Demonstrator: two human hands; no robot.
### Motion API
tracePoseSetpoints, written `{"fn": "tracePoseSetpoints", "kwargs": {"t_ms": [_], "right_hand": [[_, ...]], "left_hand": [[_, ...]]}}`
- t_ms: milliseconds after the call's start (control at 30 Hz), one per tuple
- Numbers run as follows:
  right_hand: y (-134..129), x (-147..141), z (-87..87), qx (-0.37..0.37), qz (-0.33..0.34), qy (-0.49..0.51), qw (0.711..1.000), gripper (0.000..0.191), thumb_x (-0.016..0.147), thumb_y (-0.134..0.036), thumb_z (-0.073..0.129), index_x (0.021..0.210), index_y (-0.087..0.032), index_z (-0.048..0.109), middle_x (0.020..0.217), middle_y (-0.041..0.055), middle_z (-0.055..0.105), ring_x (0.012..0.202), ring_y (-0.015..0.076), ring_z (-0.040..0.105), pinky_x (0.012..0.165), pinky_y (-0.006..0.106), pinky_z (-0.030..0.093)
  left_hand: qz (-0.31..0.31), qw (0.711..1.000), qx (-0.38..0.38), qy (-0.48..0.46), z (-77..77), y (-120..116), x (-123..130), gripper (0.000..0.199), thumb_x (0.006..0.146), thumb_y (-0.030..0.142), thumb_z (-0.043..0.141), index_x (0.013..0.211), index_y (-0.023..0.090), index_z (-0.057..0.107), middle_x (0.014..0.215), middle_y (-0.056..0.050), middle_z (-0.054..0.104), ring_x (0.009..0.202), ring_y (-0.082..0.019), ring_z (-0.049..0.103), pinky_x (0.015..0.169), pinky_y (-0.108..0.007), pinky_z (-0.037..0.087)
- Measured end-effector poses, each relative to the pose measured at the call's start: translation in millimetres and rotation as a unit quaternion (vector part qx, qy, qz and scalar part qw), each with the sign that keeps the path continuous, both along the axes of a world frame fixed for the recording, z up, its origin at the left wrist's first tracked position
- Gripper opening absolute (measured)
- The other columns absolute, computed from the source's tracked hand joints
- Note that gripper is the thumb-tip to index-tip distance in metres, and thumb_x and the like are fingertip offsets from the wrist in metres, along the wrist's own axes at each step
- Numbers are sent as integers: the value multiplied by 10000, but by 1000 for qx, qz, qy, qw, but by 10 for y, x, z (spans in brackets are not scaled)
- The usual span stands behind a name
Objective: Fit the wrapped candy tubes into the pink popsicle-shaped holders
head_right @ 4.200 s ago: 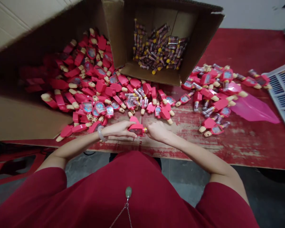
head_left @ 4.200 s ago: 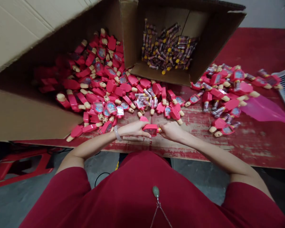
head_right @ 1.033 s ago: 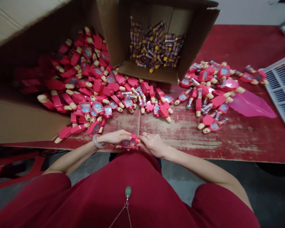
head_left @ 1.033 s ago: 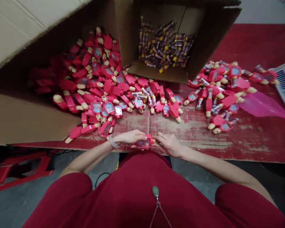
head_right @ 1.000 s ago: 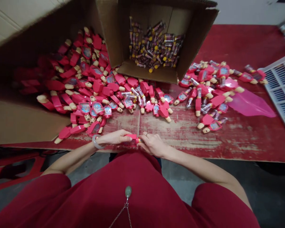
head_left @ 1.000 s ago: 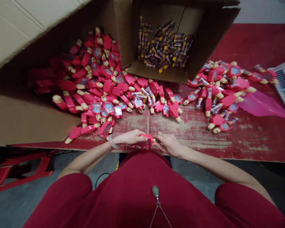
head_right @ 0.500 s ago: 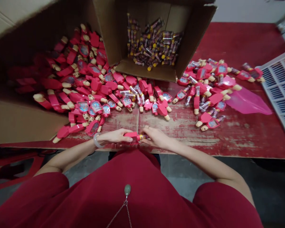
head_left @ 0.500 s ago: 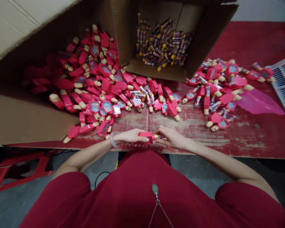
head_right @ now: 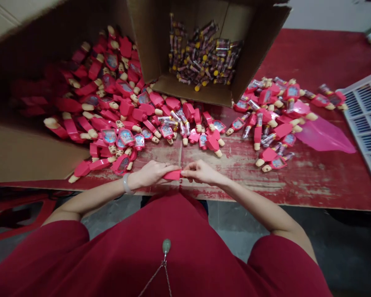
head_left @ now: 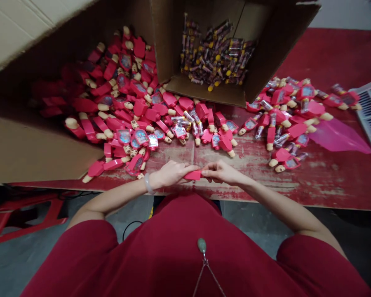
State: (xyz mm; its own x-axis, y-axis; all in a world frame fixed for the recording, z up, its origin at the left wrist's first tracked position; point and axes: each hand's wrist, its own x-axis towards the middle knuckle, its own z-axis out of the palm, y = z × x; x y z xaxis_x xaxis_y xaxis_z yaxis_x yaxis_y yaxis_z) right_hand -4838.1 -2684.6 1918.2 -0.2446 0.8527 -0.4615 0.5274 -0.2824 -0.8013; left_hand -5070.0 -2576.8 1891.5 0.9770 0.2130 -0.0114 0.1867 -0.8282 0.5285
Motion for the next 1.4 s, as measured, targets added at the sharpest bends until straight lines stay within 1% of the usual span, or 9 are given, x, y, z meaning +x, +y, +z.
{"fn": "tracePoseSetpoints", "kwargs": {"t_ms": [100,267,433,567,767,900,1100,1267,1400], "right_hand": [[-37,0,-162,85,57,-83,991,467,1017,-521,448,948,-134,701,727,63,672,534,123,508,531,246,370],[-246,-53,-260,300,142,-260,907,446,1031,-469,453,1129,-102,686,923,169,708,807,213,631,653,275,412],[-249,9,-354,72,66,-47,994,575,1016,-630,338,933,-147,638,626,22,564,504,126,462,511,241,346],[-210,61,-498,-121,26,124,985,688,976,-740,164,800,-191,540,475,-63,342,371,105,263,408,250,284],[-173,162,-485,203,8,-170,964,492,930,-608,529,1013,-147,679,809,118,671,712,194,583,638,281,387],[-147,238,-510,72,-6,-52,996,523,920,-644,525,964,-151,692,703,48,626,606,148,520,575,258,344],[-151,507,-586,-188,-168,191,949,600,735,-712,720,892,-136,658,516,-61,442,419,64,309,405,206,194],[-23,1504,-315,29,-480,220,849,381,785,-540,743,846,-201,581,551,-58,490,430,85,422,395,200,311],[304,1847,-172,144,-588,211,768,258,887,-477,592,861,-222,561,673,-7,616,500,121,548,437,230,421]], "left_hand": [[18,993,-115,17,-127,40,67,411,920,411,620,1271,199,644,1076,-81,733,884,-196,681,750,-272,489],[-21,939,-330,90,-209,106,119,425,873,543,665,1021,149,725,801,-23,704,663,-137,599,618,-235,434],[-58,998,-10,-6,-189,65,126,437,939,264,600,1376,255,602,1048,-82,729,827,-174,672,718,-259,502],[-80,985,152,-14,-226,70,190,491,957,138,503,1421,288,560,1070,-107,723,824,-176,684,689,-267,516],[-26,999,5,24,-326,204,316,415,908,337,654,1314,254,646,1113,-50,757,966,-213,716,783,-271,521],[-30,994,100,20,-379,123,386,489,930,260,603,1418,236,571,1137,-101,739,919,-219,719,747,-281,511],[9,985,172,-13,-374,62,516,634,912,238,626,1515,213,434,1420,-153,587,1255,-281,579,1050,-402,436],[290,947,139,-13,-456,451,462,757,903,248,629,1572,101,305,1593,-252,346,1466,-385,338,1172,-530,303],[335,932,137,9,-592,691,464,741,880,160,589,1572,121,327,1661,-216,234,1501,-415,262,1196,-568,247]]}}
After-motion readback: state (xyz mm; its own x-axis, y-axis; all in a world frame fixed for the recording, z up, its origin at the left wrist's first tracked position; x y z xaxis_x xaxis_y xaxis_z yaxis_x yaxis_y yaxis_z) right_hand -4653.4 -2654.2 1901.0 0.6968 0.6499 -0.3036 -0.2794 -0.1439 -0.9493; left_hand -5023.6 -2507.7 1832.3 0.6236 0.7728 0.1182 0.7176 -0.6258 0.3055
